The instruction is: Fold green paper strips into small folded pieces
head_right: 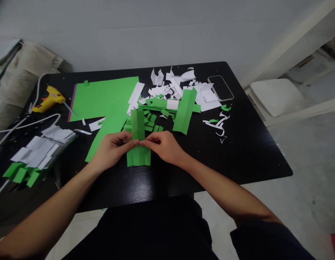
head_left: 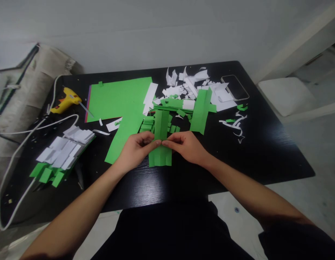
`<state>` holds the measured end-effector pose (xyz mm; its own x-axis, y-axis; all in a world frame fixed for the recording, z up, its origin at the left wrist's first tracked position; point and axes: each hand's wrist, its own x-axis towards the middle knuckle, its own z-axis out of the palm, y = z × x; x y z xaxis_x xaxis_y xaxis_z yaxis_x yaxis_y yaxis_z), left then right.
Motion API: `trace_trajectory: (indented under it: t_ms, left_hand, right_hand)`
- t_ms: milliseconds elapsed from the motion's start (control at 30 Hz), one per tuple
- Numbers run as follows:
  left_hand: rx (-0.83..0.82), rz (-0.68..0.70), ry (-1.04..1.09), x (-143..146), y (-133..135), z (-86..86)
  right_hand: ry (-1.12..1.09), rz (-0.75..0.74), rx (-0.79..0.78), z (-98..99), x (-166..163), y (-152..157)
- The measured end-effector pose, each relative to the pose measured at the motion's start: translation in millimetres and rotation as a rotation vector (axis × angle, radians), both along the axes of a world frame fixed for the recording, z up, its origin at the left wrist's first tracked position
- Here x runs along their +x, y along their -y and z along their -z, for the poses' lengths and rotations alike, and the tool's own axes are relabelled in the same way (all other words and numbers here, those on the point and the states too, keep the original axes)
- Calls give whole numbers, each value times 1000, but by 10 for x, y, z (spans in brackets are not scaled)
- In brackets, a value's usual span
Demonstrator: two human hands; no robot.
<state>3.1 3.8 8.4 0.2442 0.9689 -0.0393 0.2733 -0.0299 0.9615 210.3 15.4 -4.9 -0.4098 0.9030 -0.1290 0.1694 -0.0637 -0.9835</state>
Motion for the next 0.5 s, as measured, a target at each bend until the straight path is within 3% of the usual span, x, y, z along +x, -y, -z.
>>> trace_trajectory:
  t_ms: [100,267,333,433,500]
  left_hand:
    - [128,-15,-69,-19,15,-24]
    - [677,-114,-238,-117,65,-60]
    - [784,-138,-306,-147,93,-62]
    - [919,-105,-402,-157,114,-39]
    - [1003,-80,-429,-145,108,-9]
  right_hand:
    - [-19,41,82,4,-13,21]
    - [-77,355,300,-23,-5,20]
    - [-173,345,147,-35,7,0]
    - [-390,113,-237,-47,7,-14]
    - [-459,-16,-340,-51,-7,-1]
